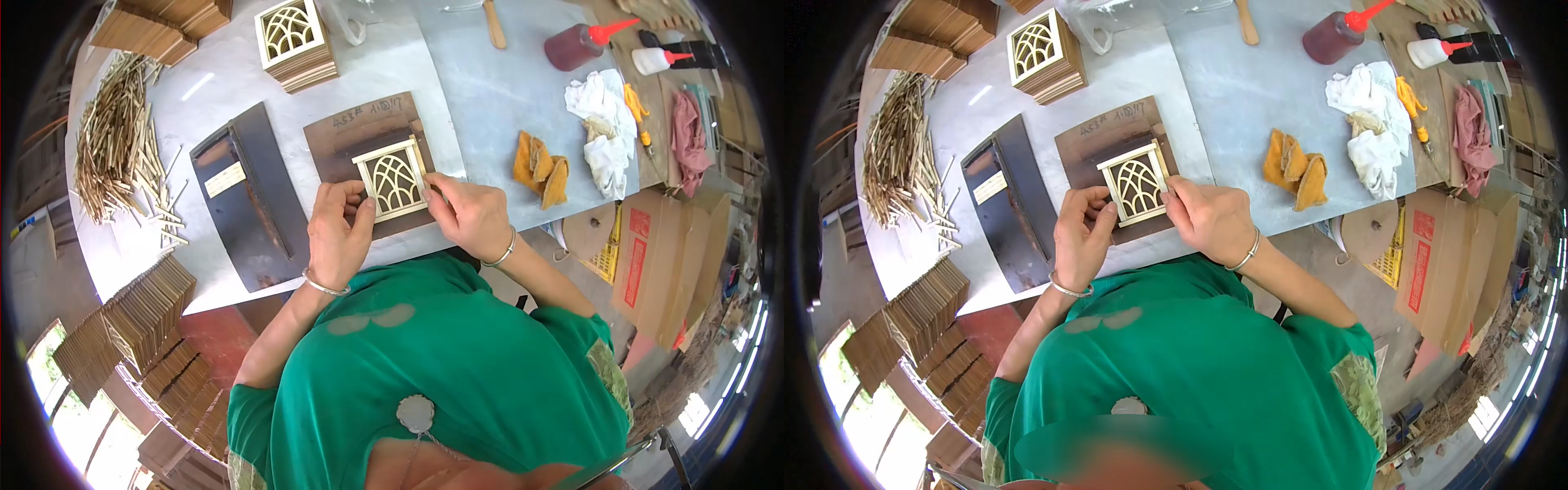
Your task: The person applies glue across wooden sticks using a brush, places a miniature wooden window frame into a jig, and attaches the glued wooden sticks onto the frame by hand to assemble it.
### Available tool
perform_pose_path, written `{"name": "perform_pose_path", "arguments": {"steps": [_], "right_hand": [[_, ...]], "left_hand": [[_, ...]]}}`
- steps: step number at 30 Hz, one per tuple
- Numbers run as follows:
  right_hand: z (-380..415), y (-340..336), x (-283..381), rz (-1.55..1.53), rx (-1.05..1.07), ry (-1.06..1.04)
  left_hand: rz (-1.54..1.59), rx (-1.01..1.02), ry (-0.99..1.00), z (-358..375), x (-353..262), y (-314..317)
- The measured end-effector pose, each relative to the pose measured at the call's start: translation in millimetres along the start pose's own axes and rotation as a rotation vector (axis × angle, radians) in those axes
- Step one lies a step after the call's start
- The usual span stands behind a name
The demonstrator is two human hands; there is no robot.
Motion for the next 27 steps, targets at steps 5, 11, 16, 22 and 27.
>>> {"name": "perform_pose_path", "arguments": {"steps": [5, 11, 16, 22, 27], "right_hand": [[0.5, 3.1, -4.2, -0.052, 0.011, 0.037], [-2.9, 1.7, -4.2, -0.053, -0.004, 0.048], [-14.9, 5.8, -1.2, -0.095, 0.103, 0.166], [-51.5, 10.1, 28.8, -0.376, 0.332, 0.067], [-104.0, 14.3, 119.7, -0.544, 0.504, -0.155]], "left_hand": [[0.079, -0.037, -0.003, -0.2, 5.6, 0.8], [0.206, -0.037, -0.059, -5.4, -1.2, -0.7], [0.148, -0.111, -0.005, -13.8, 15.0, -4.1], [0.480, -0.173, -0.059, 14.2, 5.6, -55.1], [0.461, -0.357, 0.050, 75.9, -7.5, -145.9]]}}
Point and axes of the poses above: each hand's wrist, its own z-axis away from the middle knuckle, its own y-axis out of the palm, x = y × z, the point moved 3 cm from there along -z, towards the middle knuckle, and after that the axes turned 7 degrees about x, right-handed, at the moved point
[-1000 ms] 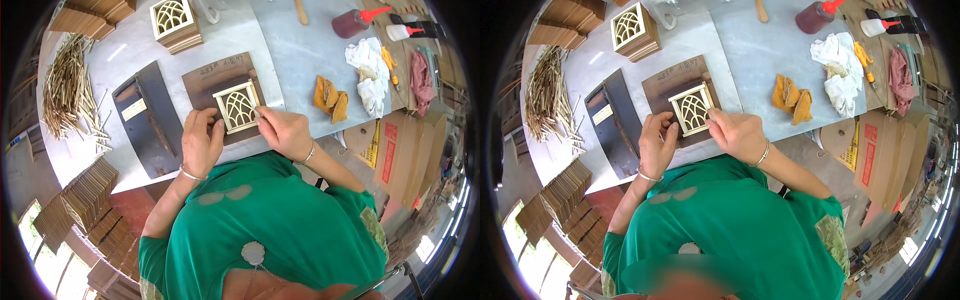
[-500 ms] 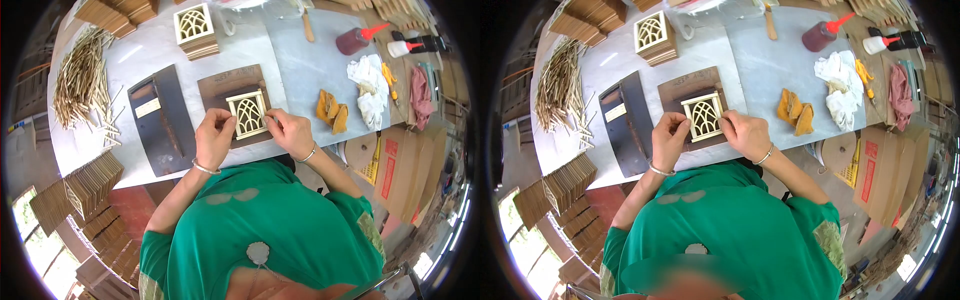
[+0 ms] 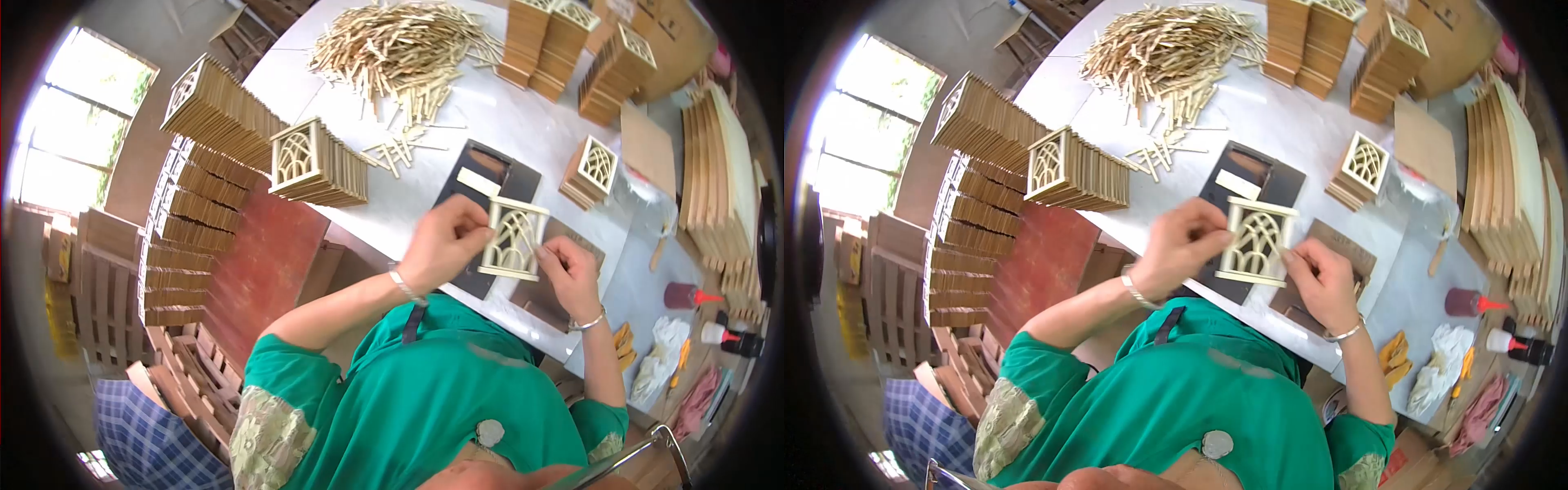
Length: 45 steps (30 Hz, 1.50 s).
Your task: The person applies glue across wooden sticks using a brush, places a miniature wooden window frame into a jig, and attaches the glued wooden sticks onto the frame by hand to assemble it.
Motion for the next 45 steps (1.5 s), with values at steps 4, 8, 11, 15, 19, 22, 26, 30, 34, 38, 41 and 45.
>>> {"name": "perform_pose_path", "arguments": {"steps": [4, 8, 11, 15, 19, 22, 26, 30, 34, 38, 41, 45], "right_hand": [[-62.1, 39.9, 84.1, 0.008, 0.122, -0.191], [-120.2, 91.9, 137.5, 0.047, 0.231, -0.308], [-153.0, 125.8, 156.7, 0.065, 0.295, -0.333], [-181.2, 154.7, 155.9, 0.092, 0.360, -0.299], [-188.9, 163.7, 157.4, 0.112, 0.377, -0.277], [-191.2, 166.2, 156.9, 0.114, 0.369, -0.266], [-191.9, 166.6, 157.4, 0.143, 0.370, -0.277], [-180.4, 147.1, 148.9, 0.170, 0.299, -0.334], [-156.0, 76.1, 118.0, 0.289, 0.203, -0.260], [-125.4, -32.1, 60.2, 0.483, -0.055, -0.191], [-100.1, -110.9, 6.8, 0.795, -0.109, -0.077], [-86.2, -150.4, -41.7, 0.835, 0.031, 0.114]], "left_hand": [[-0.072, -0.267, 0.187, 28.2, -43.8, -84.6], [0.016, -0.510, 0.238, 48.4, -58.2, -154.5], [0.059, -0.567, 0.239, 55.1, -55.9, -187.5], [0.002, -0.638, 0.182, 59.1, -46.6, -214.3], [0.013, -0.647, 0.176, 59.5, -39.9, -223.2], [0.005, -0.641, 0.153, 59.4, -33.5, -227.0], [-0.019, -0.648, 0.118, 59.4, -29.7, -229.6], [-0.072, -0.760, 0.204, 71.1, -37.6, -228.0], [-0.316, -0.854, 0.440, 94.9, -58.4, -190.4], [-0.386, -0.562, 0.472, 96.5, -41.2, -138.9], [-0.573, -0.289, 0.445, 69.4, -20.7, -102.0], [-0.483, -0.029, 0.290, 38.4, 0.7, -55.1]]}}
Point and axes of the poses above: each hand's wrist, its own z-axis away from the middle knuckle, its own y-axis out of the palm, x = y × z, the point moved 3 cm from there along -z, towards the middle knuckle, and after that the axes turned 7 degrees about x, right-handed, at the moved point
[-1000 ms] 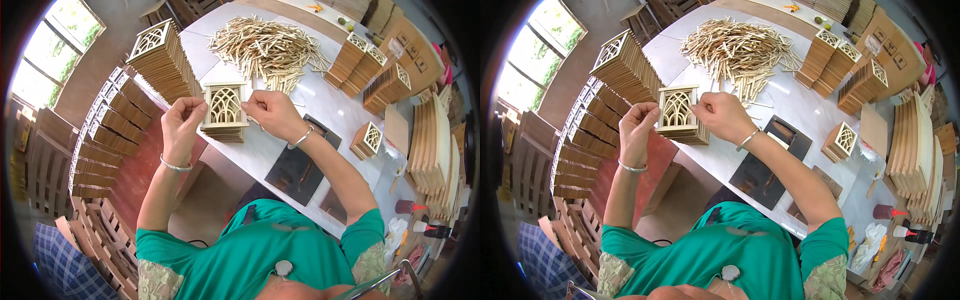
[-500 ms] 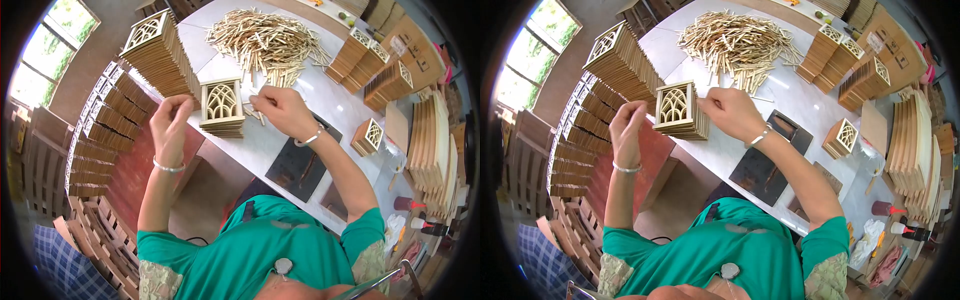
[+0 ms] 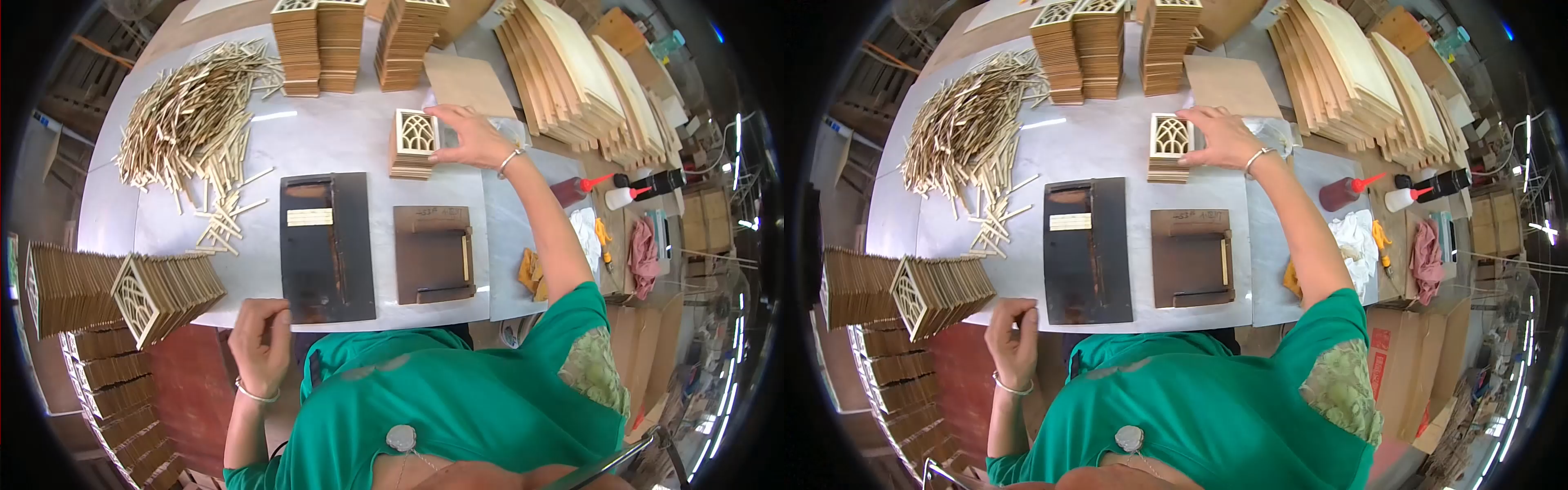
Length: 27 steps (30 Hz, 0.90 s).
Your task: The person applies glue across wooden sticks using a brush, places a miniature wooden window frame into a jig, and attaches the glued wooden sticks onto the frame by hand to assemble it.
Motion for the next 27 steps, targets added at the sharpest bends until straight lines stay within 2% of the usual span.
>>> {"name": "perform_pose_path", "arguments": {"steps": [2, 8, 14, 15, 19, 22, 27], "right_hand": [[-7.0, 9.6, -11.1, 0.010, 0.051, 0.013], [-22.4, 22.8, -19.3, 0.013, 0.037, -0.005], [30.8, 7.5, -3.8, -0.047, -0.231, -0.141], [48.8, 14.2, -0.2, -0.050, -0.276, -0.192], [124.6, 69.1, 27.9, -0.023, -0.172, -0.272], [158.3, 114.5, 44.8, -0.088, -0.030, -0.183], [165.1, 140.2, 46.7, 0.036, -0.174, -0.130]], "left_hand": [[0.003, 0.080, 0.061, -13.1, -6.5, 20.7], [0.017, 0.242, 0.034, -32.6, -19.4, 56.2], [0.076, 0.302, -0.005, -41.0, -12.6, 78.7], [0.105, 0.317, -0.028, -41.4, -10.3, 84.3], [0.171, 0.379, 0.013, -41.1, -0.2, 116.7], [0.208, 0.434, 0.053, -38.3, 7.9, 145.4], [0.172, 0.462, 0.079, -35.5, 8.7, 178.6]]}}
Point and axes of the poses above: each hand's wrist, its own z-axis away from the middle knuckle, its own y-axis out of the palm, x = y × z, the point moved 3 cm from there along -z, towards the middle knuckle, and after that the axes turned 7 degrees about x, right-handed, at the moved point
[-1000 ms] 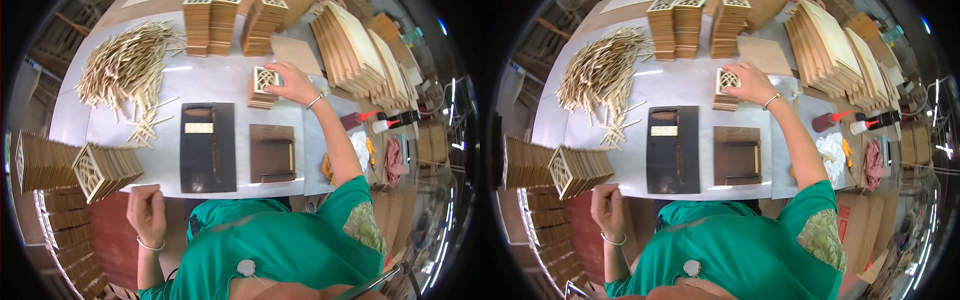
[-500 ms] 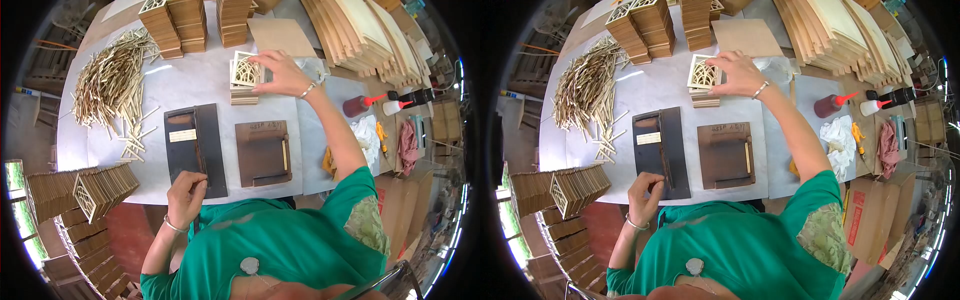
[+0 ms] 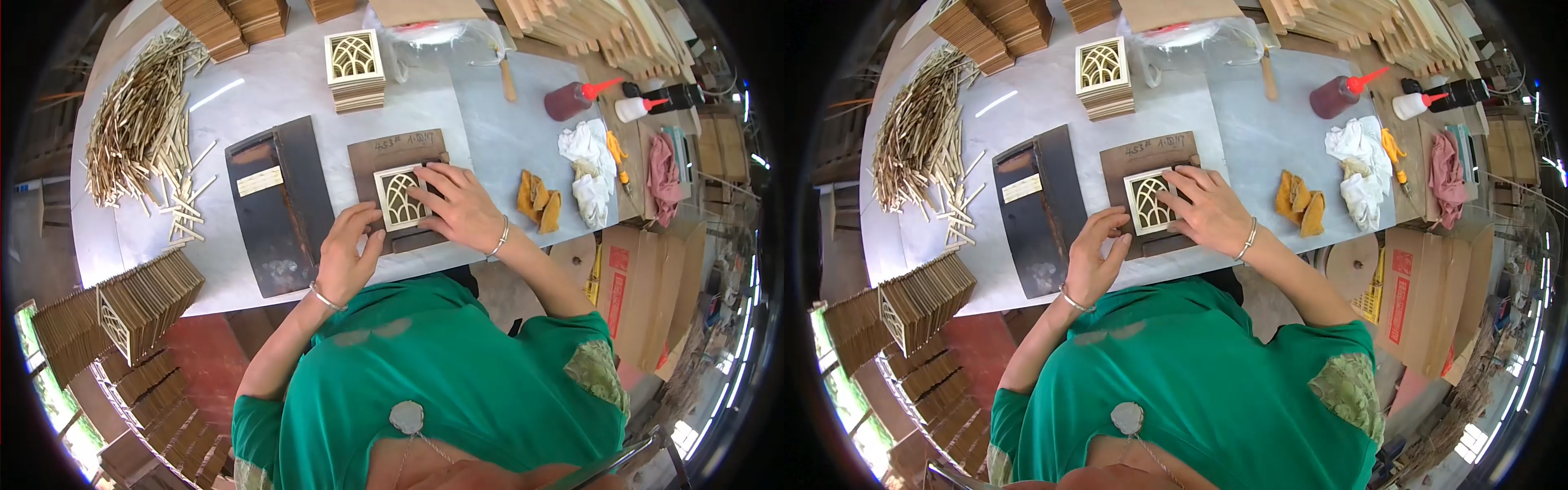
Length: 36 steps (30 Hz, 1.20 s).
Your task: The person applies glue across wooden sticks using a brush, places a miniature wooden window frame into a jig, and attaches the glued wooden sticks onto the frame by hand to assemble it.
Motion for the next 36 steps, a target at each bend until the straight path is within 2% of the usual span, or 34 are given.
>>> {"name": "perform_pose_path", "arguments": {"steps": [3, 5, 10, 14, 20, 22, 24, 26, 27, 29, 33, 36], "right_hand": [[-0.4, -4.2, 0.4, 0.002, -0.021, -0.002], [0.4, -4.0, -0.5, 0.001, -0.027, -0.010], [10.6, -8.4, -9.5, 0.024, -0.060, 0.028], [16.7, -10.2, -14.9, -0.018, -0.058, 0.059], [13.1, -17.7, -17.7, -0.113, -0.001, 0.094], [0.4, -24.9, -18.0, -0.187, -0.029, 0.127], [-23.3, -28.9, -11.4, -0.204, -0.128, 0.127], [-53.9, -27.9, 0.3, -0.234, -0.129, 0.151], [-71.4, -23.9, 7.3, -0.276, -0.203, 0.116], [-104.3, -8.0, 18.8, -0.352, -0.201, 0.082], [-161.8, 16.7, 41.8, -0.335, -0.010, 0.175], [-190.7, 32.9, 47.8, -0.293, 0.084, 0.224]], "left_hand": [[-0.030, 0.033, -0.021, -3.4, -3.2, 8.5], [-0.162, -0.023, 0.041, -3.8, -3.2, 12.3], [-0.181, 0.013, 0.014, -11.2, -15.9, 22.4], [-0.313, -0.011, 0.119, -19.2, -24.9, 30.4], [-0.221, 0.027, 0.049, -24.1, -20.6, 25.7], [-0.238, -0.016, 0.118, -28.2, -18.3, 20.1], [-0.093, 0.061, 0.014, -34.5, -11.8, 12.9], [-0.028, 0.046, 0.030, -36.2, -11.0, 0.1], [-0.046, -0.028, 0.096, -34.5, -11.1, -10.0], [-0.183, -0.181, 0.135, -26.3, -0.2, -38.3], [-0.508, -0.495, 0.190, -11.0, 35.8, -105.6], [-0.639, -0.530, 0.167, -4.9, 67.6, -136.1]]}}
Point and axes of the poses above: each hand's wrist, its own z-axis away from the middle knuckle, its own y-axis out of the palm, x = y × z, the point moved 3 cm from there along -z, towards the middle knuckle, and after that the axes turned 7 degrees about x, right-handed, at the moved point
